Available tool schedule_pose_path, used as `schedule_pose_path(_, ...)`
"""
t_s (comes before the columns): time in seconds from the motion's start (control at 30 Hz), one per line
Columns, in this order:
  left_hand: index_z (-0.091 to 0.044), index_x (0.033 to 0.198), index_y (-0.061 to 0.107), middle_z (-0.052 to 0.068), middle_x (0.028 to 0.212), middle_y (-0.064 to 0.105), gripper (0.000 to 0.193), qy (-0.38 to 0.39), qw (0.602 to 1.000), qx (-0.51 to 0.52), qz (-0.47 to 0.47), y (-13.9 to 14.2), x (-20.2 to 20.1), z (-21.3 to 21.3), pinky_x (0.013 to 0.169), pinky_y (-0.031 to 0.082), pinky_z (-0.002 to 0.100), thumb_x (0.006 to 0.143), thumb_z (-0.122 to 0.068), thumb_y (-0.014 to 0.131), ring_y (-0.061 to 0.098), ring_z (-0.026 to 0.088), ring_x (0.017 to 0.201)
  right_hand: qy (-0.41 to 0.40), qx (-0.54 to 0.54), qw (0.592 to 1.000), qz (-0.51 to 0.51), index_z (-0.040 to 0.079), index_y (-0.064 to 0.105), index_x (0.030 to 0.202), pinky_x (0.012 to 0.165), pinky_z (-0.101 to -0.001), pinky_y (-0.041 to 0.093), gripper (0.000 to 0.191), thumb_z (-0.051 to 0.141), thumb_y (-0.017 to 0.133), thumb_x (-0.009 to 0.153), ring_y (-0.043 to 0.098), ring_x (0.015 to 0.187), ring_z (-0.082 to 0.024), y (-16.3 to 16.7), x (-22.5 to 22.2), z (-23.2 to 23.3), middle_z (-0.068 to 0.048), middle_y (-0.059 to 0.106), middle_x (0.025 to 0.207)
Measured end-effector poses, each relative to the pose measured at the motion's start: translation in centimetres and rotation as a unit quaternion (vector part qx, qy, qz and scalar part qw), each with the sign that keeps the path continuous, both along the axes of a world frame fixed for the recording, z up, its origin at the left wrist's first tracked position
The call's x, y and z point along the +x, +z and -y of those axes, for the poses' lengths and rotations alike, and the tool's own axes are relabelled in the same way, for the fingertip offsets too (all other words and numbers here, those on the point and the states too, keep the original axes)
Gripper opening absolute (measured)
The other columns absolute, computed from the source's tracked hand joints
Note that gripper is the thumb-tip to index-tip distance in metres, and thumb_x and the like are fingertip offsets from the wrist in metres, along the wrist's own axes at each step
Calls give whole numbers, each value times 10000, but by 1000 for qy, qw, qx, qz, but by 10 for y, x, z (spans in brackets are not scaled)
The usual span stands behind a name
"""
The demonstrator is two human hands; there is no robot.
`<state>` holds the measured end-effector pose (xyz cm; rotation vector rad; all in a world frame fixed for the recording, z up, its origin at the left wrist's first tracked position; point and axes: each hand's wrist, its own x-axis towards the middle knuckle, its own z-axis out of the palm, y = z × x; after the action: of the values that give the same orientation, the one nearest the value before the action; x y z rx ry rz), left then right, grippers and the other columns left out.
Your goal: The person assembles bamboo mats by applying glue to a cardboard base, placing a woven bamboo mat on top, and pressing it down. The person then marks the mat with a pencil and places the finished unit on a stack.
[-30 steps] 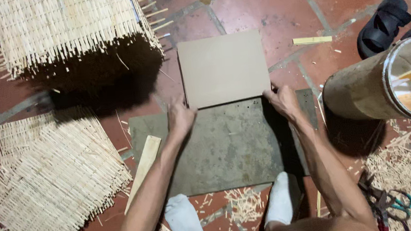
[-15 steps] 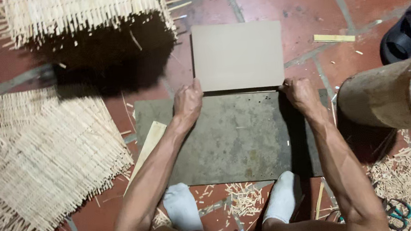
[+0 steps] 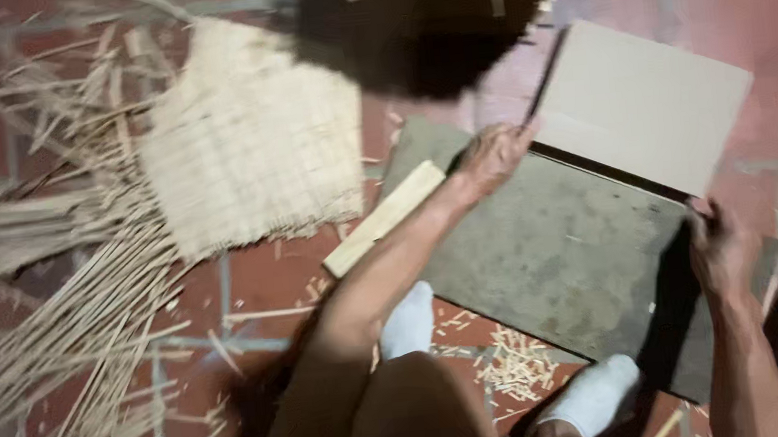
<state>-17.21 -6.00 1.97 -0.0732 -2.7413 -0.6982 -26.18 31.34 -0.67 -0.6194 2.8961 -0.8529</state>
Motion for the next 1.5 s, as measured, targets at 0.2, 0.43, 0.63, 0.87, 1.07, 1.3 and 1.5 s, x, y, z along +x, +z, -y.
schedule_pose_path(0.2,-53,1195,623,141,1035,672,283,74,989,28,-128,-8,147,38,878,546,469,915,-59,577,646,331,1008,-35,-16,999,20,-36,707,1220,921,-427,547,210,127,647,1103,718,981,-341,-27,150,-52,-253,717,1087)
schedule_pose_path(0.43,-45,1040,752,167,930,725,197,533,845,-31,-20,7,367,194,822,533,457,860,-37,672,690,318,891,-151,35,977,150,-50,715,1170,952,-440,528,226,149,645,1089,707,1003,-359,-59,244,-98,-257,720,1068)
schedule_pose_path(0.63,5,1103,757,189,1007,756,276,663,744,80,3,35,420,292,853,539,417,836,-39,703,725,297,912,-165,30,974,154,-49,724,1136,1005,-448,512,253,182,647,1070,695,1052,-373,-55,260,-95,-259,719,1080)
schedule_pose_path(0.87,9,1194,706,212,1110,718,404,650,736,186,46,45,395,312,885,525,391,828,-152,762,690,320,1002,-126,-18,991,31,-40,742,1106,1064,-445,496,284,223,662,1033,681,1119,-381,-44,281,-98,-264,716,1115)
schedule_pose_path(1.07,1,1257,674,190,1048,769,544,655,724,208,58,71,391,306,872,560,357,749,-115,829,726,253,931,-221,-11,970,101,-27,744,1140,1016,-444,525,333,269,678,1001,707,1091,-375,-50,281,-95,-274,729,1082)
schedule_pose_path(1.3,-35,1303,538,113,1085,705,569,692,646,322,9,77,393,313,599,549,402,759,25,698,672,212,670,-260,89,955,113,-105,754,1072,892,-494,508,347,223,722,963,673,978,-414,-52,265,-85,-311,707,1077)
schedule_pose_path(1.5,64,1073,584,102,899,599,292,679,648,337,-77,37,415,288,543,482,384,785,101,599,591,159,644,-241,-12,968,71,-120,730,1024,872,-445,546,299,176,708,985,699,890,-345,-53,275,-79,-294,713,935)
